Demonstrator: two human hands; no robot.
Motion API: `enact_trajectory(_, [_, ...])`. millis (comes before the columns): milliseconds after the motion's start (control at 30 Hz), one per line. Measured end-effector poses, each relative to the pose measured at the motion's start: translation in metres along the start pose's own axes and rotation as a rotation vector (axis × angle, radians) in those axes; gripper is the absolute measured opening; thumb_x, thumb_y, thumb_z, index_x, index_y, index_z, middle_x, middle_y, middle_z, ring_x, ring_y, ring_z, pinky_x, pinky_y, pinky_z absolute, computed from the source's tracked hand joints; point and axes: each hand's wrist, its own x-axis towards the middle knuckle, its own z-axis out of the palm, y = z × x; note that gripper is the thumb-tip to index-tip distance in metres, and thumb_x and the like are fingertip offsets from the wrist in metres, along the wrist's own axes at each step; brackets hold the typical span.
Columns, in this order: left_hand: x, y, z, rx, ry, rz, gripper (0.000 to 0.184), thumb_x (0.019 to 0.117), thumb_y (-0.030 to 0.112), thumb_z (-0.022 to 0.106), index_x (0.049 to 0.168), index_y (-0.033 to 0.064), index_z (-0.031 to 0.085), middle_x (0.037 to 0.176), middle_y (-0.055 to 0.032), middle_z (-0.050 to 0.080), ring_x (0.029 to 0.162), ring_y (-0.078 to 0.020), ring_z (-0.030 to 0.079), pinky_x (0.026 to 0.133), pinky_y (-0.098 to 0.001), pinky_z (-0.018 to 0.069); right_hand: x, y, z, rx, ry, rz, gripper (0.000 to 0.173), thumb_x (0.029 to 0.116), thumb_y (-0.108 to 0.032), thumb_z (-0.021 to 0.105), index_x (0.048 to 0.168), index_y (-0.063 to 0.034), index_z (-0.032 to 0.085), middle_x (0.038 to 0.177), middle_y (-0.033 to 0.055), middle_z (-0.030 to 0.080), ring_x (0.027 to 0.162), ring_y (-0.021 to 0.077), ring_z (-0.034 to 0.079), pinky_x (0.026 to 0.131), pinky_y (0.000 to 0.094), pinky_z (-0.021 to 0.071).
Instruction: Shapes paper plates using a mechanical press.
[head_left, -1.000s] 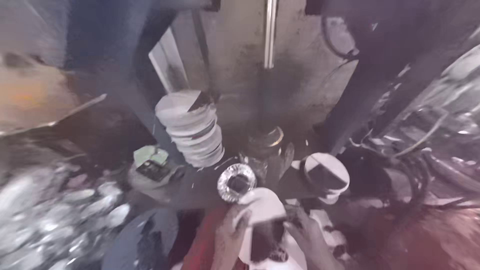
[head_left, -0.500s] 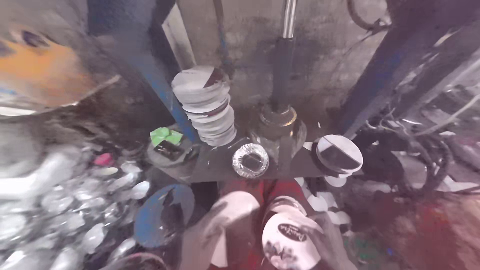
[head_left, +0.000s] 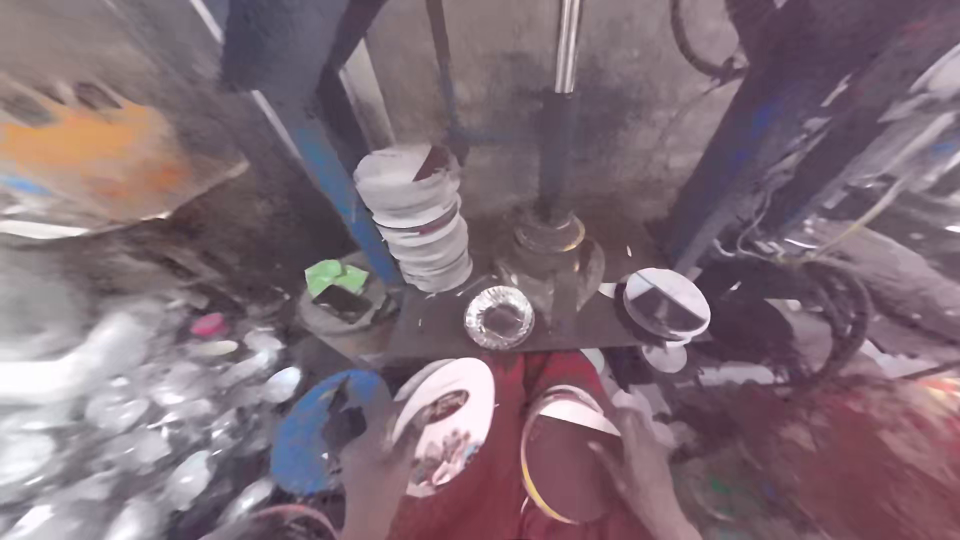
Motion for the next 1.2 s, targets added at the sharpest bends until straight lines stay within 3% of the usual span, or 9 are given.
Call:
enact_trajectory(133, [-0.022,0.008,0.025,-0.191,-0.339,0.047,0.037,0.0886,0.021,0.075,0.113,-0.0061,0.072,0.1,-0.0198,0.074,0.094,-0.0282,0.072,0.089,-0.0494,0.0565,-0.002,-0.03,-0.012,0.322,0.031,-0.06,0.04,0.0952,-0.032,0.068,0.115,0.0018,0.061,0.083,0.0129,0.072,0.07,0.0186,0.071,0.064,0.0352,0.0593])
enact_trajectory(233, [-0.035,0.02,0.041,-0.27,-0.394,0.093,0.034,0.0879,0.02,0.075,0.111,-0.0051,0.074,0.095,-0.017,0.075,0.088,-0.0232,0.073,0.084,-0.0435,0.058,0.005,-0.039,-0.01,0.208,-0.035,-0.042,0.046,0.0908,-0.031,0.072,0.118,0.0055,0.065,0.089,0.0178,0.074,0.074,0.0295,0.073,0.066,0.0471,0.0601])
enact_trajectory(400, [-0.013,0.012,0.017,-0.024,-0.085,0.008,0.036,0.0935,0.021,0.069,0.111,-0.0108,0.07,0.097,-0.0275,0.071,0.091,-0.0408,0.07,0.085,-0.0594,0.0526,0.007,-0.003,0.003,-0.186,-0.315,0.202,0.071,0.0866,-0.039,0.076,0.144,-0.0024,0.057,0.149,0.0221,0.053,0.144,0.0506,0.039,0.113,0.0747,0.0259])
enact_trajectory(533, [-0.002,-0.001,0.009,-0.043,-0.044,-0.004,0.031,0.0885,0.017,0.072,0.105,-0.0093,0.072,0.091,-0.0225,0.072,0.084,-0.03,0.07,0.081,-0.0505,0.0546,-0.002,-0.009,-0.004,0.074,-0.02,0.051,0.041,0.0816,-0.017,0.079,0.112,0.0077,0.067,0.103,0.0237,0.071,0.096,0.0412,0.07,0.081,0.0575,0.0567])
enact_trajectory(633, [-0.016,0.003,0.02,-0.211,-0.325,-0.015,0.037,0.0887,0.019,0.075,0.113,-0.0086,0.071,0.097,-0.02,0.074,0.089,-0.026,0.071,0.086,-0.0477,0.0562,-0.003,-0.038,-0.016,0.357,-0.014,0.033,0.038,0.0896,-0.016,0.07,0.117,0.0082,0.061,0.088,0.0152,0.074,0.074,0.0208,0.073,0.067,0.0381,0.0606])
enact_trajectory(733, [-0.032,0.016,0.034,-0.353,-0.448,-0.007,0.029,0.0891,0.016,0.073,0.111,-0.003,0.073,0.097,-0.0111,0.076,0.09,-0.0124,0.072,0.086,-0.0333,0.0582,0.004,-0.046,-0.011,0.252,-0.053,0.045,0.047,0.0887,-0.024,0.073,0.121,0.009,0.063,0.091,0.0192,0.074,0.075,0.031,0.074,0.066,0.0492,0.06])
enact_trajectory(933, [-0.005,-0.003,0.013,-0.119,-0.065,-0.03,0.029,0.0912,0.015,0.071,0.108,-0.009,0.072,0.097,-0.0217,0.073,0.09,-0.0283,0.071,0.086,-0.0483,0.0552,0.003,0.001,0.005,-0.156,-0.222,0.18,0.068,0.0836,-0.039,0.08,0.135,0.0014,0.063,0.141,0.0246,0.059,0.137,0.0507,0.047,0.107,0.0731,0.035])
enact_trajectory(1067, [0.005,-0.018,0.004,-0.185,-0.023,-0.044,0.026,0.0871,0.013,0.072,0.104,-0.0066,0.072,0.092,-0.0141,0.073,0.084,-0.0133,0.068,0.081,-0.0353,0.0556,-0.007,-0.002,-0.003,0.257,0.081,0.115,0.042,0.0873,-0.029,0.073,0.109,0.007,0.065,0.093,0.0163,0.071,0.083,0.0245,0.07,0.075,0.043,0.0589])
enact_trajectory(1200, [-0.018,-0.003,0.025,-0.451,-0.305,-0.101,0.028,0.0847,0.012,0.075,0.106,-0.005,0.072,0.091,-0.0059,0.073,0.082,-0.004,0.067,0.08,-0.0264,0.0568,-0.006,-0.027,-0.005,0.834,0.136,0.251,0.043,0.0917,-0.027,0.072,0.122,-0.0021,0.054,0.103,-0.0029,0.07,0.089,-0.001,0.067,0.08,0.0202,0.0585])
